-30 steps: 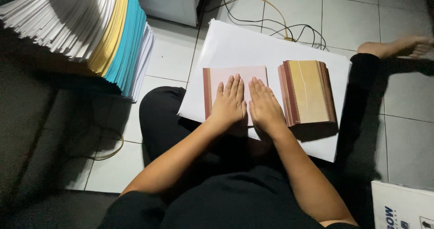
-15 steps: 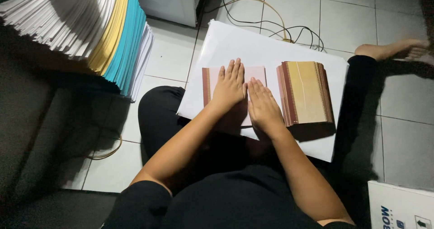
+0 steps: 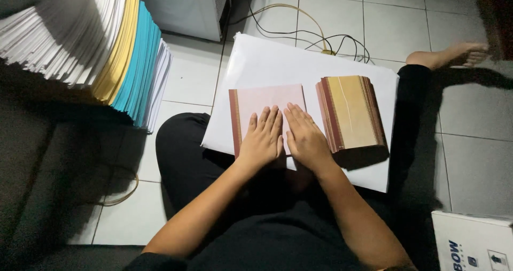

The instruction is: The person sits on the floor and repeatedly folds a small pink paper booklet in half, pressing the crease with both hands. They handle the booklet one at a time, folding and pressing it multiple times without stacking or moving it to a final location.

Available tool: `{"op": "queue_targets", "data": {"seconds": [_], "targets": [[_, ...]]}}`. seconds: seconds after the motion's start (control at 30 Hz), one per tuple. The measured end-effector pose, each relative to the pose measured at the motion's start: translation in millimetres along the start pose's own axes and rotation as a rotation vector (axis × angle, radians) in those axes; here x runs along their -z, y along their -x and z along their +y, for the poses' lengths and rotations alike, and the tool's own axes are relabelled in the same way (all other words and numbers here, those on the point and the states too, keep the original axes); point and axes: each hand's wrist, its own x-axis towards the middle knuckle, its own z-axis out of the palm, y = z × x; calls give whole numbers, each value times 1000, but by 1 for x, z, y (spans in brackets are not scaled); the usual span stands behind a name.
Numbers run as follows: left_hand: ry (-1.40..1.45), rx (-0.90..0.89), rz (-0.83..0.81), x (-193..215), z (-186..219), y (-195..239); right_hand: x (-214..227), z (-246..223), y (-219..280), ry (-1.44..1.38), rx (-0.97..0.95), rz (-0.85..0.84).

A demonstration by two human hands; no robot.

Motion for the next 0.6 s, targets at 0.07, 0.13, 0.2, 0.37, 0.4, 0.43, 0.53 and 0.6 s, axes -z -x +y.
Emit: {"op": "queue_targets", "data": {"seconds": [0.07, 0.13, 0.2, 0.37, 0.4, 0.43, 0.53, 0.6], "targets": [[-17, -8, 28, -2, -1, -2, 37, -1, 4, -118, -136, 85], [-29, -12, 56, -3, -1, 1, 59, 16, 17, -233, -268, 165], [-16, -4, 75, 1, 0, 1, 68, 52, 33, 78, -506, 260], [-10, -2, 104, 1, -2, -1, 77, 52, 31, -55, -716, 28], [-10, -2, 107, 0, -1, 0, 74, 50, 32, -118, -702, -39], [-9, -2, 106, 1, 0, 0, 76, 47, 30, -117, -703, -40], [16, -4, 96, 3, -1, 0, 82, 37, 24, -126, -678, -20], [26, -3, 89, 4, -1, 0, 87, 34, 20, -132, -682, -11]]}}
